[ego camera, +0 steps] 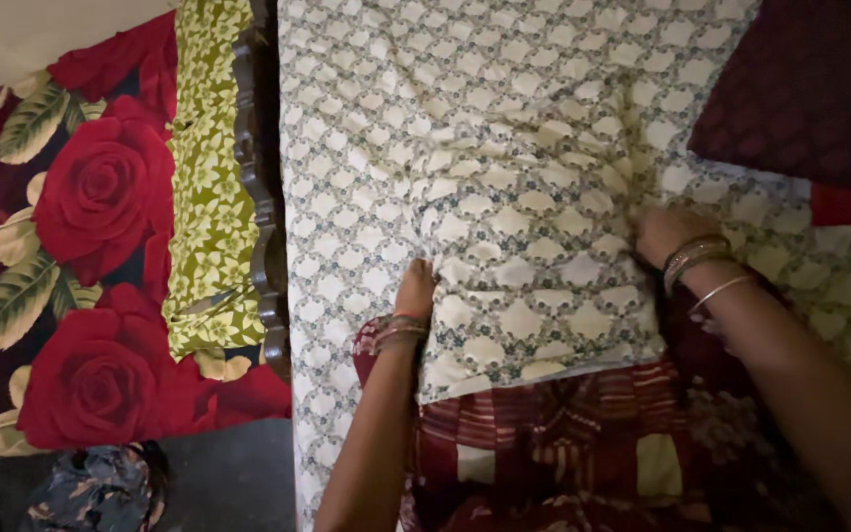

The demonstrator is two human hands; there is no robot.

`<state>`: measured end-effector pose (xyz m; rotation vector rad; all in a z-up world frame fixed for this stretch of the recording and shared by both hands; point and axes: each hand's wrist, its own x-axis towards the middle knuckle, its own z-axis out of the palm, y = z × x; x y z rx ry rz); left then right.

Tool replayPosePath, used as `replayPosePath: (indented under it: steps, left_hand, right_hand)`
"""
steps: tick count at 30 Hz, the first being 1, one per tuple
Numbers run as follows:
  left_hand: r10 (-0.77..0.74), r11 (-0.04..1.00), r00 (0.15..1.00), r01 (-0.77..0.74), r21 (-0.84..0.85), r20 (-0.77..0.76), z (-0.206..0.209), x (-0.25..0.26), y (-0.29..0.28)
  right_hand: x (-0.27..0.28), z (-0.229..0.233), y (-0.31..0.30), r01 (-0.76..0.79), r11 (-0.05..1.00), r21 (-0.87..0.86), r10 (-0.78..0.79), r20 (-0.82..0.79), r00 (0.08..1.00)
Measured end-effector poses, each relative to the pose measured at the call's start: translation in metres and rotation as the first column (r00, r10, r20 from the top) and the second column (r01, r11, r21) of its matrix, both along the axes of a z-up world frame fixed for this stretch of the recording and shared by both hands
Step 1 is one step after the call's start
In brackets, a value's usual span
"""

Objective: The person places a pillow on a bed and proceeds to put a patterned pillowcase onto it. They unfold the case, insert the pillow, and repeatedly adjust the fabric to fit the corners and smooth the surface.

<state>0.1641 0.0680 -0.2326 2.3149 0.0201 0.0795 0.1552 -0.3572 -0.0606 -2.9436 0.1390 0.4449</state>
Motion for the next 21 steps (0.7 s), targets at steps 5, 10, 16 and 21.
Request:
replayPosePath:
  steps: [5,10,16,21]
  left_hand:
    - [0.074,0.927,0.981,-0.135,-0.350,-0.182,-0.004,0.009,-0.008]
    - [0.040,0.979,0.995,-0.021,0.205,-0.091,0.023,0.007,-0.012]
    - [-0.052,0.862,0.955,0.191,0.470,-0.293,0.152,-0.044,-0.026]
    - [-0.450,0.861,0.844,0.324,0.392,0.291,0.200,-0.036,-0.058]
  right_hand:
    - [-0.004,-0.013,0.019,-0.059,0.910,0.410,-0.117,0.393,0.912]
    - [-0.008,-0.027,0.021,0.072,0.966,0.248,-0.138,0.263,0.955]
    - [-0.043,0.019,0.011,-0.159,0.985,-0.065,0.154,-0.077,0.985]
    - [-0.038,0.052,0.043,-0.232,0.940,0.249,0.158,0.284,0.946]
